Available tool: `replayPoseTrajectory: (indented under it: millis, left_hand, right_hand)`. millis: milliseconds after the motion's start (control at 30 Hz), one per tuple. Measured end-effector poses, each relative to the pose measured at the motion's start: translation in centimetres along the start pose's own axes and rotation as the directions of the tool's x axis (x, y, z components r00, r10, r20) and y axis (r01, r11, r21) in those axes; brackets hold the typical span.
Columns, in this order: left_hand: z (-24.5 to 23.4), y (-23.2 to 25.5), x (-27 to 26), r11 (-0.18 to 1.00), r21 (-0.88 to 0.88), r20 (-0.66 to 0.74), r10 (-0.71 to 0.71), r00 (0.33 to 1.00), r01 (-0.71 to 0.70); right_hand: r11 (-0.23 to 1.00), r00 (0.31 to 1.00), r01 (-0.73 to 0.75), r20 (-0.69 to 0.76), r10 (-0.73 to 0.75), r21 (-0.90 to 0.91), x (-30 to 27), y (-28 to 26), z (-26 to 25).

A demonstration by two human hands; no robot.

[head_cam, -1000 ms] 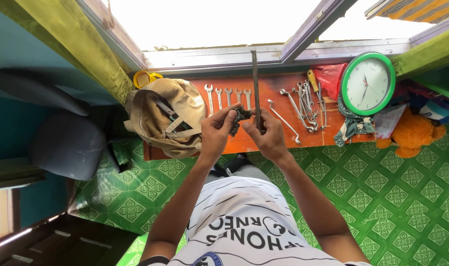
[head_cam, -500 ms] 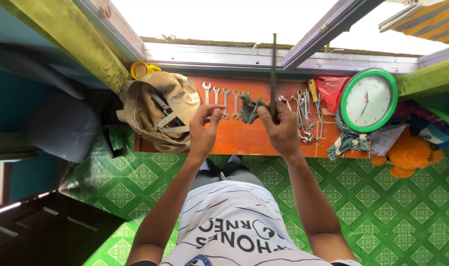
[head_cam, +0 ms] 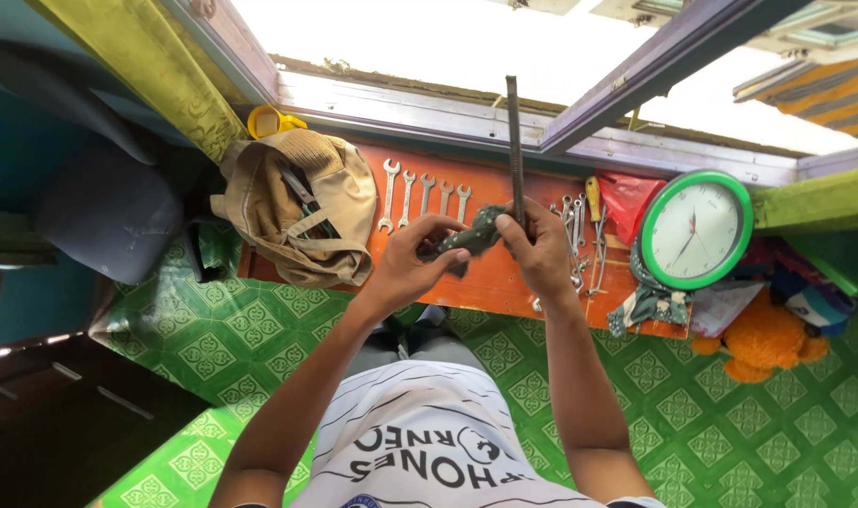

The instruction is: Assembling or inspecting a mechanical component using hand tools at a workbench.

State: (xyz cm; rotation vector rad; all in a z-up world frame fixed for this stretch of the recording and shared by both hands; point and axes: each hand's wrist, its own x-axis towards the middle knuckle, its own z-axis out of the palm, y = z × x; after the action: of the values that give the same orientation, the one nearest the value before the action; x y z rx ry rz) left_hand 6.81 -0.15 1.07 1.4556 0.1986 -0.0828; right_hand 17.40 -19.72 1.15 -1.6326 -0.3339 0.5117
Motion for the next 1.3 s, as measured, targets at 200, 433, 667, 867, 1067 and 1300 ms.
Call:
replayPoseTrajectory:
  millis: [200,433,667,867,1067,1300]
  left_hand:
    - [-0.3,0.1,0.0,0.909,0.369,-0.155,0.263,0.952,-0.192]
    - [1.3,-2.4,0.4,0.930,0.368,-0.262,0.089,0.961,0.014]
    - [1.0,-5.5,0.7,0.994,-0.036,-0.298,0.086,0.951,-0.101]
    - [0.9,-3.0,0.9,0.775,-0.619,-0.170,0.024,0.985,-0.125]
    - [2.1,-3.7,0.6,0.866,-0.483,-0.336,-0.048,0.941,-0.128]
    - [-1.1,-10.3,0.9,0.933,-0.334,-0.276,0.043,0.960,-0.138]
  right_hand:
    - [0.993,0.992,0.102,-0.063,-0.106,-0.068,1.2,1.5,-0.9]
    - [0.940,0.964,0.012,-0.246,-0.102,-0.341,1.7,1.8,-0.1]
    - [0.959,0.987,0.096,-0.102,-0.127,-0.267,0.2,5.2,0.3]
    - [0.987,0.996,0.061,0.067,-0.051,-0.148,-2.6,6.0,3.5]
    - [0.973,0.985,0.165,0.082,-0.153,-0.163,-2.7,6.0,4.9]
    - [0.992,0.955,0.101,0.273,-0.118,0.074,-2.1,9.2,5.5]
